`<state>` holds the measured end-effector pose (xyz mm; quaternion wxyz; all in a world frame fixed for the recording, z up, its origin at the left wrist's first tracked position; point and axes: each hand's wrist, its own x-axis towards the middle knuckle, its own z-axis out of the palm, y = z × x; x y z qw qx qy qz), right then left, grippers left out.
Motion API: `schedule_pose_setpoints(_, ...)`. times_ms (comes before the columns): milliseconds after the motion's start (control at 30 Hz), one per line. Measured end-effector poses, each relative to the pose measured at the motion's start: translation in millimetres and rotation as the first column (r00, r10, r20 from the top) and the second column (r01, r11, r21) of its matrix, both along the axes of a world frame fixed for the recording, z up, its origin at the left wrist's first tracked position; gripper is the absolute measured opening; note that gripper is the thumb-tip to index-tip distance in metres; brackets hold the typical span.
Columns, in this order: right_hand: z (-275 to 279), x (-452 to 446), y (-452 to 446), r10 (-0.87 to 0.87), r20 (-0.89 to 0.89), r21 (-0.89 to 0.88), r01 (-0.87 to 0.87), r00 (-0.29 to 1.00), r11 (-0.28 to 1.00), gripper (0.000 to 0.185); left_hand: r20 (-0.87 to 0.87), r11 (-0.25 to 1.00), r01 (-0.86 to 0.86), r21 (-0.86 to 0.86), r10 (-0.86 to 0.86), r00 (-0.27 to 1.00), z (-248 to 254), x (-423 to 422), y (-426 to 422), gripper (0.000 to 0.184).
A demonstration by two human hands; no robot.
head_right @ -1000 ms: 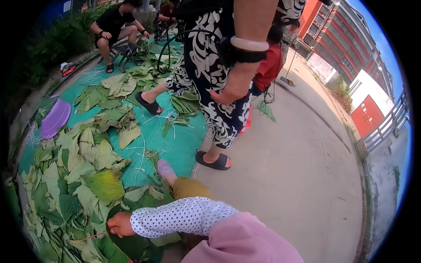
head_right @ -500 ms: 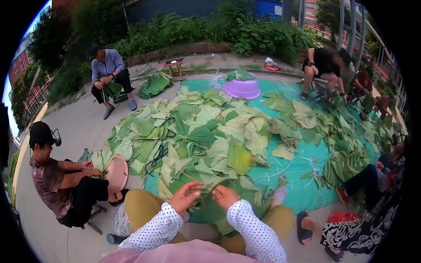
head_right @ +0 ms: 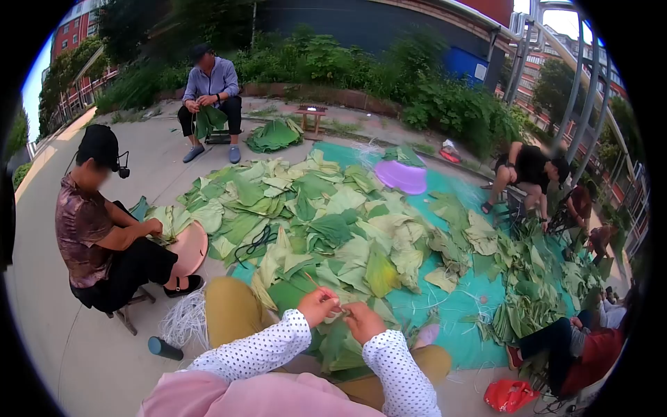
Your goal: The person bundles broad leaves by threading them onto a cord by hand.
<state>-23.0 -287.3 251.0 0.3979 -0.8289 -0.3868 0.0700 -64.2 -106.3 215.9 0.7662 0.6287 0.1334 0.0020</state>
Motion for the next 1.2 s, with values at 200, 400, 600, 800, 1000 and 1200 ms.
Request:
schedule_pose_setpoints(200,-16,6,-24,0.097,0.065,-0.271,-0.076,0.993,0.96,0.021,0.001,0.993,-0.045,-0.113,0.046,0.999,-1,-6,7,0.012)
schedule_pose_setpoints(400,-107,20,-75,0.043,-0.133,-0.771,-0.131,0.99,0.623,0.024,0.006,0.993,-0.036,-0.109,0.037,0.999,0,-14,8,0.012)
schedule_pose_setpoints(600,-187,28,-89,-0.209,-0.173,-0.87,-0.05,0.963,0.491,0.042,-0.028,0.99,-0.062,-0.124,0.059,0.998,-14,-21,8,0.011)
schedule_pose_setpoints(800,-134,-8,-35,-0.186,-0.214,-0.661,-0.002,0.959,0.75,0.043,-0.02,0.985,-0.032,-0.168,0.029,0.999,-10,-29,4,0.011)
schedule_pose_setpoints(1000,-196,2,-43,-0.249,-0.286,-0.773,-0.069,0.926,0.631,0.032,0.019,0.98,-0.019,-0.197,0.023,1.0,-4,-13,10,0.009)
schedule_pose_setpoints(1200,-186,3,-30,-0.342,-0.267,-0.738,0.037,0.901,0.674,0.031,0.028,0.971,-0.058,-0.231,0.067,0.997,11,-16,9,0.009)
